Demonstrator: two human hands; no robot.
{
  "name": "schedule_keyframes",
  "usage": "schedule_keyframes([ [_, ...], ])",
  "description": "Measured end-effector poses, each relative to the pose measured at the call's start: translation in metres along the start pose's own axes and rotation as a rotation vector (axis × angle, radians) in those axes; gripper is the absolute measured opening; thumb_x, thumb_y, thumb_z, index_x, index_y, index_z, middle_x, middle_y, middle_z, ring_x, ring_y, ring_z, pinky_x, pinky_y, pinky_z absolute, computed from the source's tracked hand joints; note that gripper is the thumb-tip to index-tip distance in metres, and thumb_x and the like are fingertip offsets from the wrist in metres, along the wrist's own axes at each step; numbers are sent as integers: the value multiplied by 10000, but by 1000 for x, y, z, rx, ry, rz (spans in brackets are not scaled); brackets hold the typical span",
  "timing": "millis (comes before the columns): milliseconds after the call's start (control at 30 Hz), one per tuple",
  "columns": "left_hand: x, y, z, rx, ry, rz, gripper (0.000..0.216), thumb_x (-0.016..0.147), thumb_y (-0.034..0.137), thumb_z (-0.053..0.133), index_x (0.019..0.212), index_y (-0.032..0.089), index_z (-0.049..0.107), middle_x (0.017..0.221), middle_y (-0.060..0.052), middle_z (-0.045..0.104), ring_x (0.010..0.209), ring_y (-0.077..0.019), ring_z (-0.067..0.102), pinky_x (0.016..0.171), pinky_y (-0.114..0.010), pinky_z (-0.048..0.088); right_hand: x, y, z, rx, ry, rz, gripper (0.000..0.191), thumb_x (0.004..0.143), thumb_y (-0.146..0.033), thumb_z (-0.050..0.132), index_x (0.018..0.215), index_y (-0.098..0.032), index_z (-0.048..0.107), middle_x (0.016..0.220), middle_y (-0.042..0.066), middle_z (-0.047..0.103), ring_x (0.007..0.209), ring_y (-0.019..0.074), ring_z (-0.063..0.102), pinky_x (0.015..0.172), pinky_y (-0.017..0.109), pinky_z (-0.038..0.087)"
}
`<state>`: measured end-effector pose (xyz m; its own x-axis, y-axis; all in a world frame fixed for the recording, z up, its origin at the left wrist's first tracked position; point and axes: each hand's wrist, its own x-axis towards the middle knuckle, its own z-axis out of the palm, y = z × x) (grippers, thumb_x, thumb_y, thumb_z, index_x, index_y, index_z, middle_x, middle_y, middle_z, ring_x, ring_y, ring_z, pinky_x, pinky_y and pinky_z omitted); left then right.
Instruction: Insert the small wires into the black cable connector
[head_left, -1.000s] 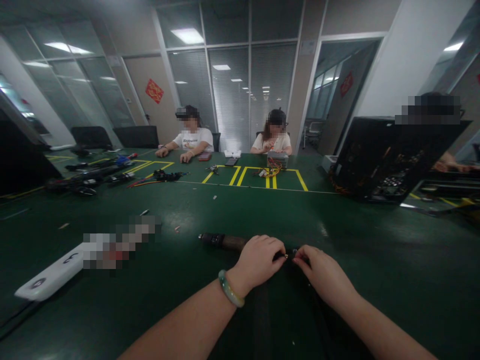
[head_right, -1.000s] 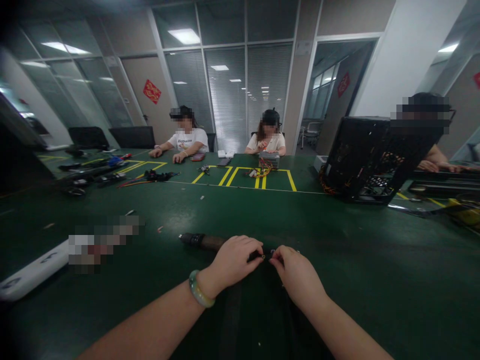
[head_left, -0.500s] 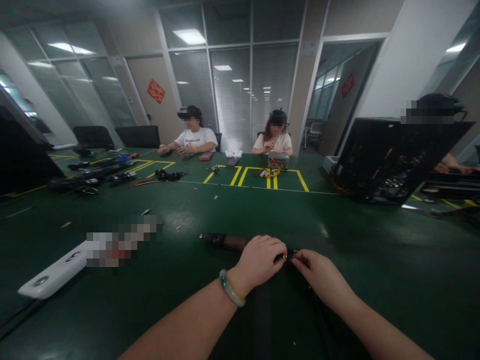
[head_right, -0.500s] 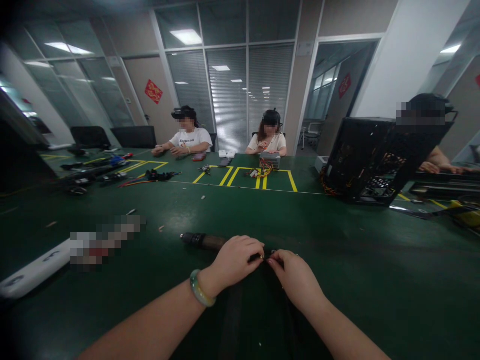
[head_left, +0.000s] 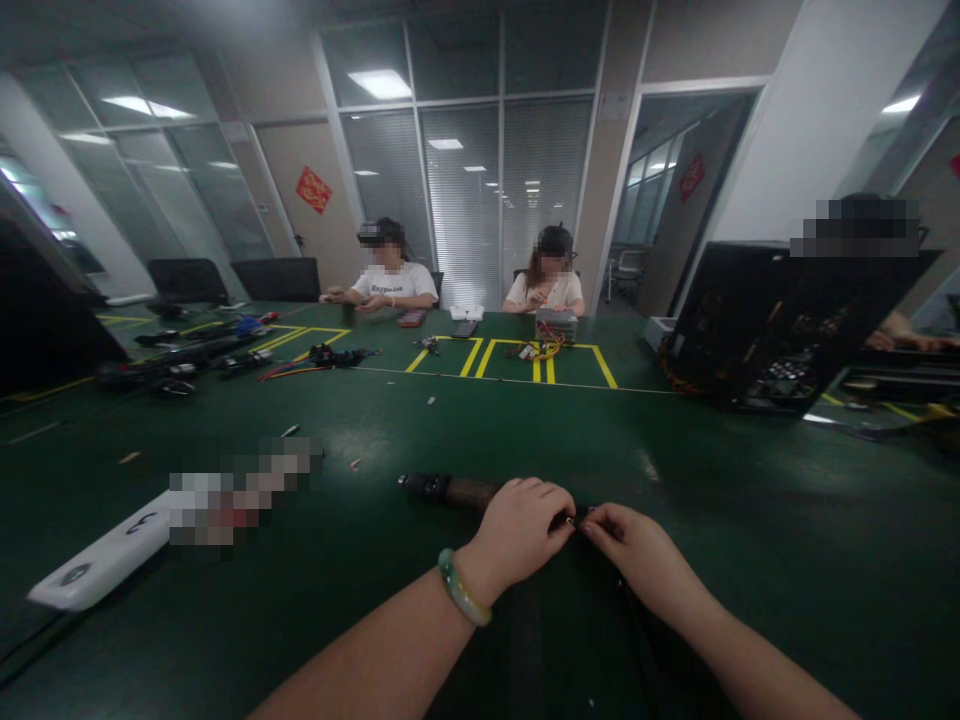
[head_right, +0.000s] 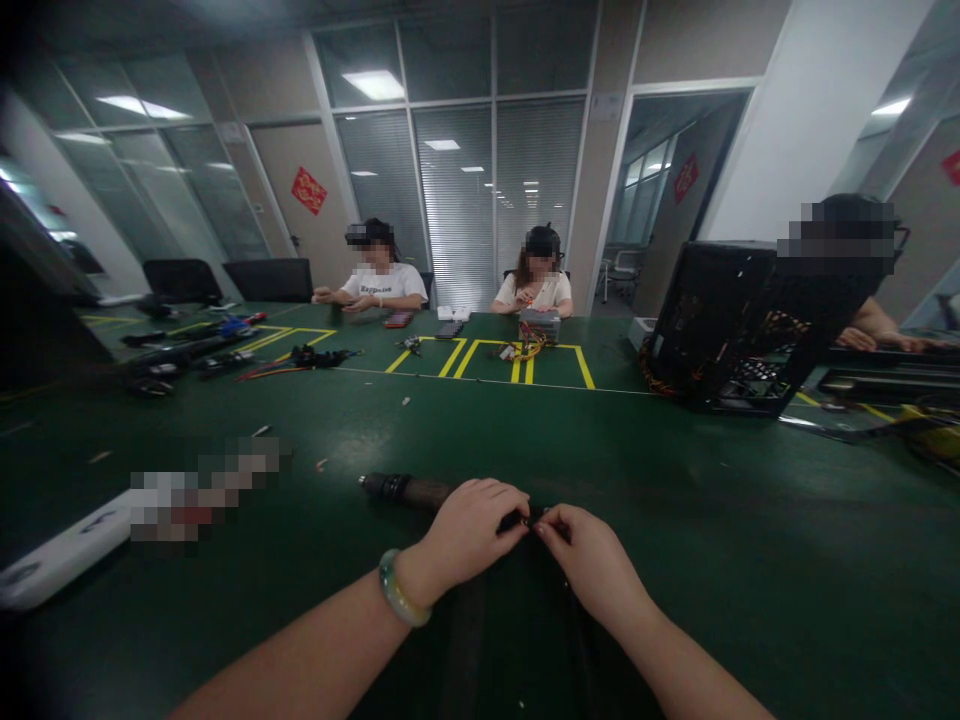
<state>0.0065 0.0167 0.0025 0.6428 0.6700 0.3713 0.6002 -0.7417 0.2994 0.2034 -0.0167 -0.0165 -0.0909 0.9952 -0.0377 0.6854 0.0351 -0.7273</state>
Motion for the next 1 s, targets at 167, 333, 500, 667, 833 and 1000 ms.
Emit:
schedule_keyframes([
  [167, 0, 1, -2, -8, 6, 1, 111, 853, 265, 655, 932, 221, 590, 950, 13, 632, 917, -195, 558, 822, -332, 399, -1, 4, 1, 47, -21, -5, 237, 909, -412, 507, 880, -248, 676, 816, -4, 702, 747, 185, 653, 619, 250, 442],
  [333, -1, 0, -2, -13, -3, 17, 68, 863, 227, 646, 903, 224, 591, 983, 23, 632, 941, -184, 554, 850, -330, 394, -1, 6, 0, 17, -20, -13, 238, 909, -421, 511, 889, -255, 680, 814, -8, 703, 743, 183, 647, 643, 255, 443],
  [500, -1, 2, -3, -11, -5, 8, 93, 858, 205, 637, 936, 219, 590, 971, 7, 635, 933, -195, 561, 840, -335, 402, 0, 4, -1, 23, -45, -2, 261, 906, -440, 505, 908, -249, 683, 842, -2, 704, 743, 182, 645, 640, 253, 447],
  [667, -1, 4, -6, -3, -8, -9, 147, 839, 246, 654, 965, 218, 582, 961, 7, 633, 926, -201, 564, 845, -347, 413, -1, 3, -1, 39, -49, 7, 265, 907, -435, 498, 902, -241, 678, 846, 3, 702, 731, 186, 644, 607, 251, 447],
  [833, -1, 3, -5, 5, -26, 9, 89, 857, 215, 636, 931, 217, 587, 1008, 9, 634, 977, -191, 557, 895, -338, 406, 0, 5, -1, 50, -69, 24, 275, 906, -451, 492, 926, -237, 665, 846, 1, 694, 687, 178, 634, 541, 238, 433],
  [1000, -1, 1, -4, 17, -40, 24, 80, 861, 196, 630, 924, 219, 587, 1013, 4, 639, 986, -199, 559, 892, -339, 412, 1, 1, -2, 23, -42, -16, 234, 893, -403, 512, 869, -233, 671, 810, -5, 694, 731, 180, 636, 611, 250, 429],
])
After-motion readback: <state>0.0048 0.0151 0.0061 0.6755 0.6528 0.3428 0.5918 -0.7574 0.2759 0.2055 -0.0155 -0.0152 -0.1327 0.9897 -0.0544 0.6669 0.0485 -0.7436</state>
